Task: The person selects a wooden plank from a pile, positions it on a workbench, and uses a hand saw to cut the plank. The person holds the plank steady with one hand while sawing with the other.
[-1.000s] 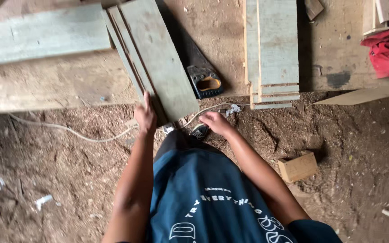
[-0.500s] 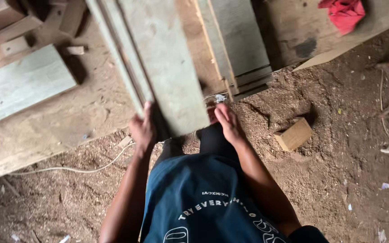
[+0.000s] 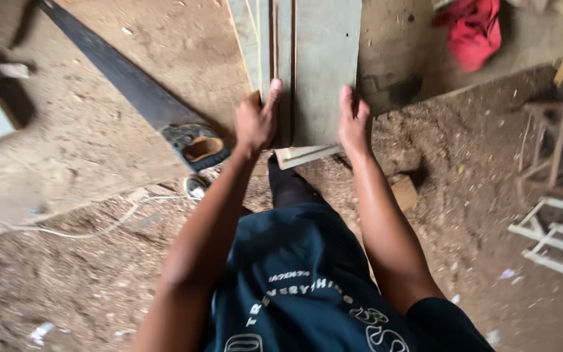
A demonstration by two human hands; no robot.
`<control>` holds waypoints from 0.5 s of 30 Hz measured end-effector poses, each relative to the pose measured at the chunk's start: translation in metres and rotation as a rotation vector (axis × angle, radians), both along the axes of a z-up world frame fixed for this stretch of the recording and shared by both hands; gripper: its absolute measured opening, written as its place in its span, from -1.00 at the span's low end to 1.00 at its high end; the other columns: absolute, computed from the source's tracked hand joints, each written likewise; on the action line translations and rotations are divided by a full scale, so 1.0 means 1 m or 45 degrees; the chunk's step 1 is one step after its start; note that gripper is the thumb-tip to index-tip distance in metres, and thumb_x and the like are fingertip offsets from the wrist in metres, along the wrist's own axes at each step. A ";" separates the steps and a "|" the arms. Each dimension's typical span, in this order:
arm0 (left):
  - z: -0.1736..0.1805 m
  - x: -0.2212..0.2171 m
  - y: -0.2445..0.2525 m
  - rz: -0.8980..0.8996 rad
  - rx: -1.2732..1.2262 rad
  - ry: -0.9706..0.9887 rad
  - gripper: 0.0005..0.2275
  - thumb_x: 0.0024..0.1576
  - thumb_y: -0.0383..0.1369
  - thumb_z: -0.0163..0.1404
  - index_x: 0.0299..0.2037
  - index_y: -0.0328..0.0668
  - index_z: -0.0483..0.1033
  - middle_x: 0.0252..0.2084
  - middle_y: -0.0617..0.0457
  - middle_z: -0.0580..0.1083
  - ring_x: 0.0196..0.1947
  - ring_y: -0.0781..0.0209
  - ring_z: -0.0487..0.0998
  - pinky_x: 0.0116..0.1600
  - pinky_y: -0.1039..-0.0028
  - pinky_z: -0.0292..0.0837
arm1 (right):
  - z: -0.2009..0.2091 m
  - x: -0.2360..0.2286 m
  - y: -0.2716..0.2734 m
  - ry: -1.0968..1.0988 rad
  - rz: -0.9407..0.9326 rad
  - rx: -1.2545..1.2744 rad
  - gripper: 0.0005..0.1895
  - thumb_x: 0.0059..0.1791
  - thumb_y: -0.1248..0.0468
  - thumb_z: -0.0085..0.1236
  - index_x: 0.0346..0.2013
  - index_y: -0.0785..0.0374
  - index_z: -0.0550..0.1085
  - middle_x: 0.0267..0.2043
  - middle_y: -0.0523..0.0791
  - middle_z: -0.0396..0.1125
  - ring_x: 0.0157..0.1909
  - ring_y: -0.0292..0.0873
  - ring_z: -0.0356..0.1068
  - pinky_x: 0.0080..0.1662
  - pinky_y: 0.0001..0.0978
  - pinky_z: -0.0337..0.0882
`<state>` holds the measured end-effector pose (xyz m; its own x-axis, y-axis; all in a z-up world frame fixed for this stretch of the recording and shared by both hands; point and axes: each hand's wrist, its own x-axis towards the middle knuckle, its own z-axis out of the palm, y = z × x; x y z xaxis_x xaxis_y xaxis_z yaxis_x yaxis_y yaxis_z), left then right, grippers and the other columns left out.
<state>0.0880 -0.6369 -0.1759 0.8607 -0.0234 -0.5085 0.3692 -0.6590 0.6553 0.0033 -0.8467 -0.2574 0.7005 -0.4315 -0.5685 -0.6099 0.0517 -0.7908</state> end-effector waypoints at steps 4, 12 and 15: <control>-0.017 0.008 0.015 -0.039 0.073 -0.368 -0.59 0.39 -0.02 -0.03 -0.02 -0.30 0.57 -0.30 -0.20 0.61 -0.34 0.10 0.62 -0.23 0.26 0.51 | -0.063 0.030 -0.030 -0.350 0.032 0.110 -0.45 0.18 -0.11 -0.10 0.05 0.36 0.47 0.03 -0.10 0.39 0.08 -0.22 0.35 0.11 -0.30 0.37; 0.004 -0.144 0.175 0.673 -0.137 -0.835 -0.89 0.43 -0.62 -0.14 -0.12 -0.36 0.43 -0.16 -0.18 0.54 -0.28 0.20 0.54 -0.18 0.40 0.54 | -0.074 0.058 -0.044 0.162 0.373 -0.117 -0.39 0.18 -0.25 -0.20 -0.33 0.24 0.38 -0.43 -0.11 0.20 -0.38 -0.13 0.21 -0.23 -0.15 0.28; -0.015 -0.226 0.221 1.066 0.053 -0.602 -0.86 0.31 -0.58 -0.20 -0.20 -0.32 0.45 -0.20 -0.12 0.56 -0.39 0.28 0.55 -0.32 0.39 0.60 | -0.061 0.073 -0.028 -0.112 0.345 -0.102 -0.43 0.14 -0.28 -0.17 -0.37 0.13 0.41 -0.44 -0.21 0.26 -0.38 -0.30 0.28 -0.24 -0.34 0.38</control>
